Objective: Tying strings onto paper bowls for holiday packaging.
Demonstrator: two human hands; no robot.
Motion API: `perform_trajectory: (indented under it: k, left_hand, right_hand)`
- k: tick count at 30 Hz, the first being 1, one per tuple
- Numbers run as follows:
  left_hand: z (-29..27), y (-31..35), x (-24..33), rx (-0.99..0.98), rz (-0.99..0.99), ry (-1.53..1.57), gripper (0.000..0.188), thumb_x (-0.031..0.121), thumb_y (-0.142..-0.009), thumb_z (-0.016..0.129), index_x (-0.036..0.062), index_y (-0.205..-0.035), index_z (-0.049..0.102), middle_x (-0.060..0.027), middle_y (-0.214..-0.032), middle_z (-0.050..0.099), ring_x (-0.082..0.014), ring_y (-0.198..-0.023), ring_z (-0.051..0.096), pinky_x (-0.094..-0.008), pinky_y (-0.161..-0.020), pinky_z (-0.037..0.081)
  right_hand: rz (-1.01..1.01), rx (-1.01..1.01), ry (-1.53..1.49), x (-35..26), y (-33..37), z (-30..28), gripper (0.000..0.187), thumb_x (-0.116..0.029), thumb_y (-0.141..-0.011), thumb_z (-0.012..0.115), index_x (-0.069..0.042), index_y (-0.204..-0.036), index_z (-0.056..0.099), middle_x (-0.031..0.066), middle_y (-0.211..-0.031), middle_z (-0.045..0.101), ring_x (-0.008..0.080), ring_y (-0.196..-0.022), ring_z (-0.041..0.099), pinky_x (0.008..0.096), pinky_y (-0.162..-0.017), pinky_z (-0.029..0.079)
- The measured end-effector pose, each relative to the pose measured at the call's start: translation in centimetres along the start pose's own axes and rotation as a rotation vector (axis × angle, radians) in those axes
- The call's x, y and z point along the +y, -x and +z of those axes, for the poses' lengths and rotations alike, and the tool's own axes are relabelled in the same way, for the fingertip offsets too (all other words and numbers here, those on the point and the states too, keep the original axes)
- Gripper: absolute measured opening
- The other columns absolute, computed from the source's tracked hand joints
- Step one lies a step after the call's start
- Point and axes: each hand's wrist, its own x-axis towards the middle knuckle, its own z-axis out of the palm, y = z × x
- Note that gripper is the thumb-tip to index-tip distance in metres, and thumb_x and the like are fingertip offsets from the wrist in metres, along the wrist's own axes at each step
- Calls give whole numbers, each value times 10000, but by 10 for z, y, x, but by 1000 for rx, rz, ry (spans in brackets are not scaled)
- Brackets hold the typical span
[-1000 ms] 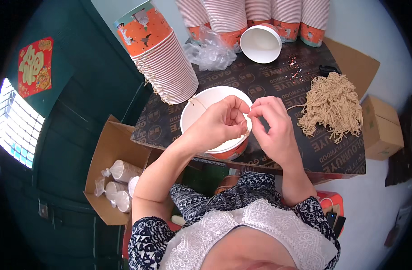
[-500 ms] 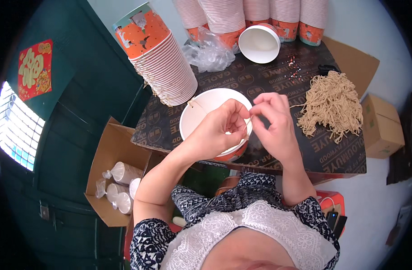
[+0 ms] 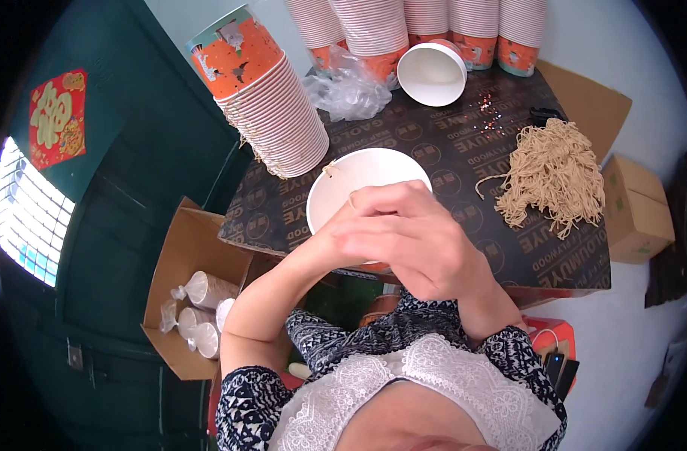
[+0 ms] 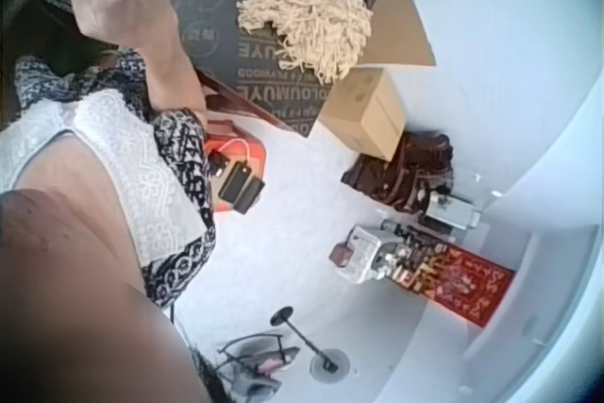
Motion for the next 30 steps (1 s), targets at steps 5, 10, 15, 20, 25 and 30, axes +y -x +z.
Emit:
perform_trajectory:
  k: [5, 10, 15, 20, 25, 30]
  left_hand:
    - [11, 2, 3, 112, -198, -305, 232, -32, -796, 631, -29, -1027, 633, -143, -911, 663, -234, -849, 677, -343, -723, 522]
    - [16, 2, 8, 171, 26, -533, 219, -56, -818, 653, -3, -1030, 629, -109, -840, 596, -222, -728, 626, -321, -642, 493]
    - [21, 4, 10, 225, 157, -729, 206, -64, -805, 678, 13, -981, 605, -131, -804, 564, -298, -702, 609, -358, -604, 480]
    - [24, 7, 8, 218, 169, -894, 177, -33, -811, 691, 16, -915, 556, -136, -781, 586, -302, -677, 633, -391, -579, 501]
    - [26, 10, 3, 191, 167, -1012, 219, -5, -828, 693, 6, -956, 516, -127, -710, 611, -291, -609, 662, -388, -521, 518]
    - [23, 11, 0, 148, 251, -1068, 253, -14, -843, 686, 2, -1007, 494, -115, -660, 607, -287, -528, 644, -381, -457, 498]
  right_hand:
    - [286, 320, 187, 15, 17, -16, 285, 75, -746, 561, -13, -988, 684, 113, -998, 694, 298, -910, 616, 419, -815, 492]
    - [452, 145, 276, 36, 38, -10, 131, 20, -823, 608, -6, -919, 694, 93, -1060, 662, 294, -1045, 562, 394, -894, 436]
    - [435, 63, 282, 33, 42, -11, 92, 0, -811, 621, -4, -873, 688, 83, -1122, 633, 293, -1101, 515, 404, -921, 392]
    - [432, 40, 263, 33, 41, -14, 75, -6, -809, 620, -8, -844, 686, 86, -1131, 626, 290, -1109, 500, 408, -916, 374]
    - [504, -1, 201, 35, 43, -15, 116, -84, -875, 601, -4, -922, 671, 124, -1289, 583, 330, -1261, 429, 427, -1078, 317]
    - [529, -63, 116, 40, 45, -13, 212, -179, -946, 544, -10, -928, 672, 155, -1413, 510, 349, -1389, 311, 458, -1141, 214]
